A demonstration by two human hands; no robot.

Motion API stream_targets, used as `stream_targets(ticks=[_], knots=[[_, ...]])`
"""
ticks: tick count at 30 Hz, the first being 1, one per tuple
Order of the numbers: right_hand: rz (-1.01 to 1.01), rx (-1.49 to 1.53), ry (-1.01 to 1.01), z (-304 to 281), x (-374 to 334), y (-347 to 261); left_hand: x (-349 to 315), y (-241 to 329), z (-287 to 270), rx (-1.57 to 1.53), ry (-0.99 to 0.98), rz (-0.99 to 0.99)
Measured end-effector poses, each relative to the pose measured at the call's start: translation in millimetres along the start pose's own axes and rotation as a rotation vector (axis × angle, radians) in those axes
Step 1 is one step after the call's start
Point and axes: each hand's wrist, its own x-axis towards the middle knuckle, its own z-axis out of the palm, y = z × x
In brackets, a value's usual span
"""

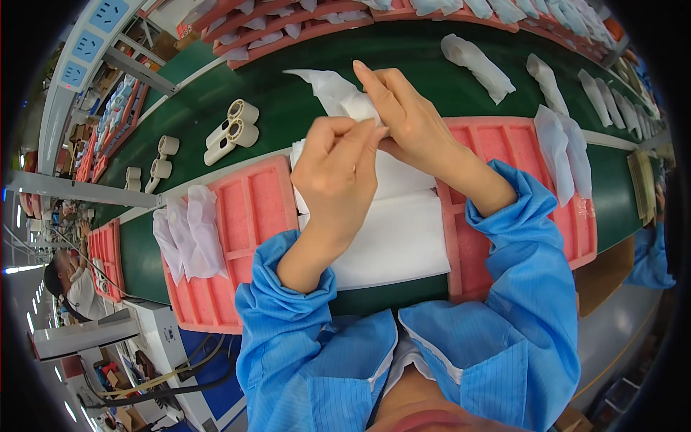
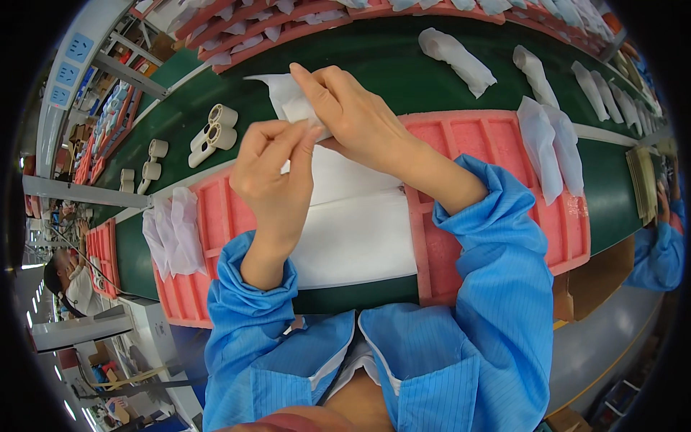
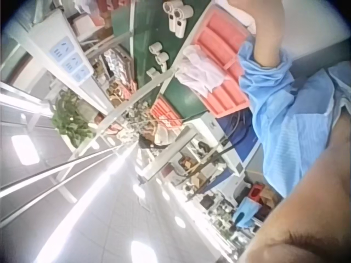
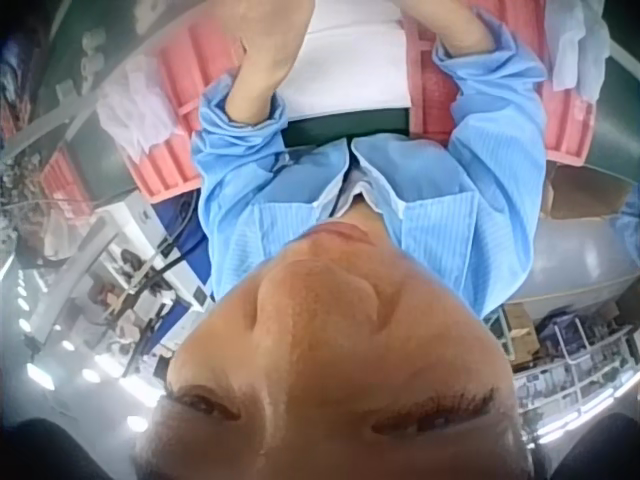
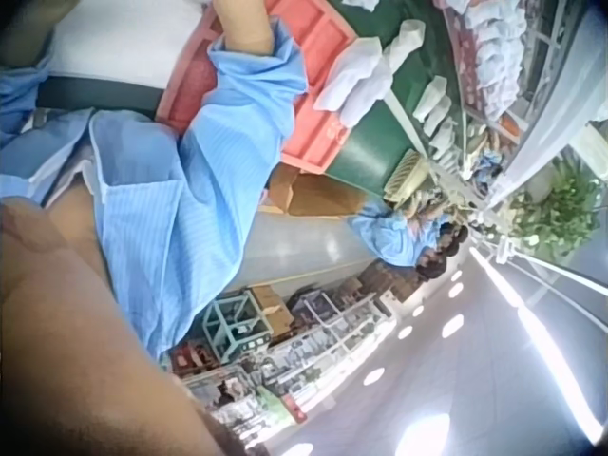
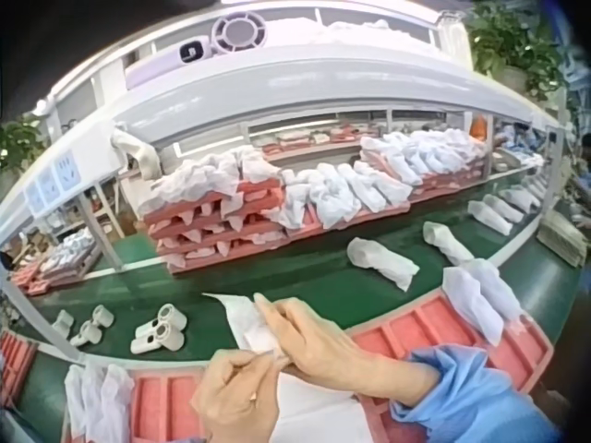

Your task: Wrapping electronic components in protective material and placing them into sorting trays on an assembly line.

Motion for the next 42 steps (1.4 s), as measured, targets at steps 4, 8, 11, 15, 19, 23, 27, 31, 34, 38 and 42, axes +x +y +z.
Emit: stream_targets(ticks=[4,8,11,15,19,23,27,31,34,38,42], knots=[[-0.013,0.066,0.022,2,-2,4,0,10,0,0.027,-0.029,0.014],[-0.027,0.061,0.187,1,1,13,2,7,-6,-0.12,-0.112,-0.055],[0.171,0.08,0.206,-2,-1,15,9,-4,-11,-0.181,-0.161,-0.123],[0.345,0.179,0.137,1,-4,8,12,-7,-6,-0.142,-0.319,-0.224],[0.23,0.422,0.038,-2,-1,-24,7,-25,1,0.043,-0.124,-0.073],[0.087,0.367,0.08,-13,4,-29,23,-32,-32,-0.643,-0.237,-0.476],[0.242,0.564,-0.213,-8,-1,-26,27,-41,-39,-0.879,-0.325,-0.12],[0.277,0.241,-0.049,-8,-2,-12,23,-32,-35,-0.607,0.029,-0.432],[0.297,0.058,-0.038,-9,-2,-17,16,-31,-26,-0.325,-0.02,-0.237],[0.27,0.024,-0.087,-3,-6,-19,12,-25,-20,-0.169,0.074,-0.013],[0.284,0.065,0.01,-3,-4,-18,8,-18,-19,0.041,0.123,0.108]])
